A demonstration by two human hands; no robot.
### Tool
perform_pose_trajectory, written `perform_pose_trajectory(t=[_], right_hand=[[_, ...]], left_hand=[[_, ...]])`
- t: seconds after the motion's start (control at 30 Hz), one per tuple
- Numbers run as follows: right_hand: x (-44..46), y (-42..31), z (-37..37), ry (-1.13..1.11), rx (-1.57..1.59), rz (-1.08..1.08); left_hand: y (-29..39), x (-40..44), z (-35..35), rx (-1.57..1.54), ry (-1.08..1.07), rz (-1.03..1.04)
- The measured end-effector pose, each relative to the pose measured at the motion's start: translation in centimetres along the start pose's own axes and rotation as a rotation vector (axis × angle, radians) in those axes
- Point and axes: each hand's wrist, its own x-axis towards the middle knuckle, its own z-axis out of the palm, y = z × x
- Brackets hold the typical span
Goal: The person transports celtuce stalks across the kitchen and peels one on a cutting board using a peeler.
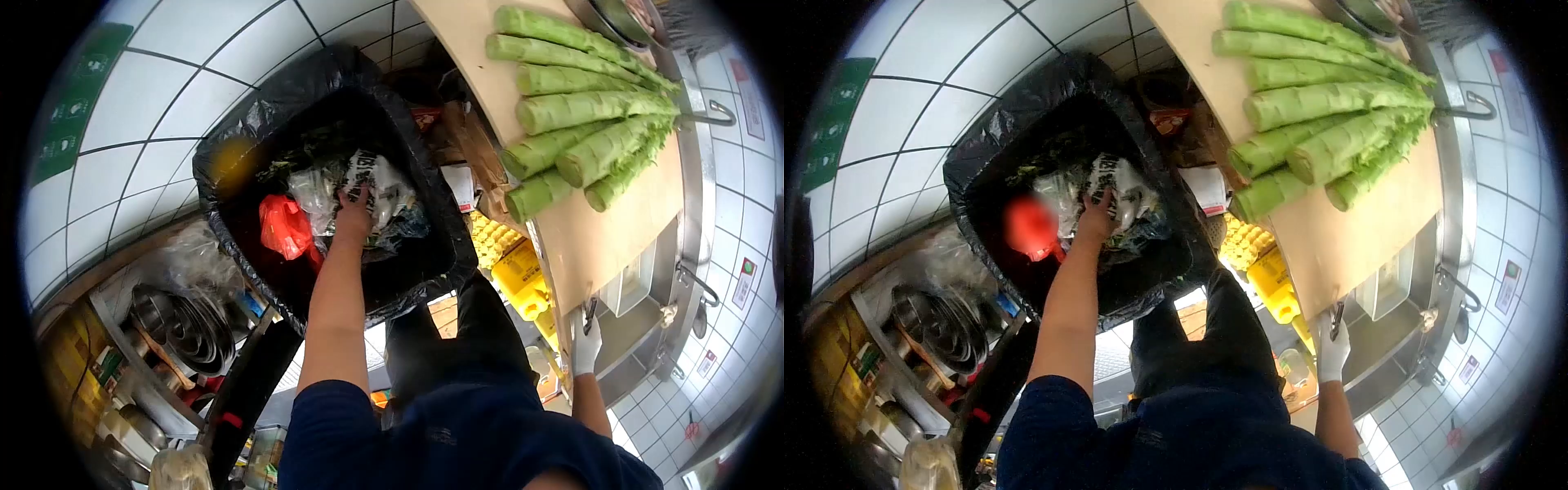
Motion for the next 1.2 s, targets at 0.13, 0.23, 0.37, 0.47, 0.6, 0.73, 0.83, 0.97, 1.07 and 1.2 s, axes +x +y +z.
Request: perform_pose_trajectory(t=[0.13, 0.23, 0.37, 0.47, 0.6, 0.73, 0.83, 0.97, 1.07, 1.2], right_hand=[[-0.3, -1.0, -0.4, -0.073, -0.087, 0.131], [-0.1, 0.2, -0.5, -0.055, -0.095, 0.241], [-0.7, 0.1, -0.3, -0.040, -0.017, 0.208], [-0.9, 1.9, -0.3, -0.040, -0.042, 0.223], [-1.2, 3.0, -2.1, -0.016, -0.033, 0.232], [-0.3, -1.2, -4.6, 0.003, 0.082, 0.107], [1.0, -2.5, -6.2, -0.012, 0.396, 0.022], [7.8, -4.1, -5.6, 0.277, 0.285, -0.552], [2.7, -16.6, -11.5, -0.182, 0.315, -0.308], [15.3, -15.2, -3.0, -0.062, 0.240, -0.802]], left_hand=[[0.0, 4.0, 1.8, -0.010, -0.062, -0.006], [-0.4, 6.8, 3.4, -0.036, -0.056, 0.008], [-1.6, 8.1, 4.3, -0.050, -0.054, 0.034], [-2.7, 8.9, 5.3, -0.101, -0.032, 0.066], [-2.4, 6.9, 4.8, -0.087, -0.019, 0.095], [-1.1, 1.5, 2.3, 0.032, -0.011, 0.189], [0.7, -9.0, -2.2, -0.165, 0.200, 0.312], [-0.7, -17.2, -1.0, -0.163, 0.530, 0.452], [-2.2, -26.7, -1.3, -0.166, 0.625, 0.284], [-6.3, -31.5, 3.9, -0.185, 0.651, 0.027]])
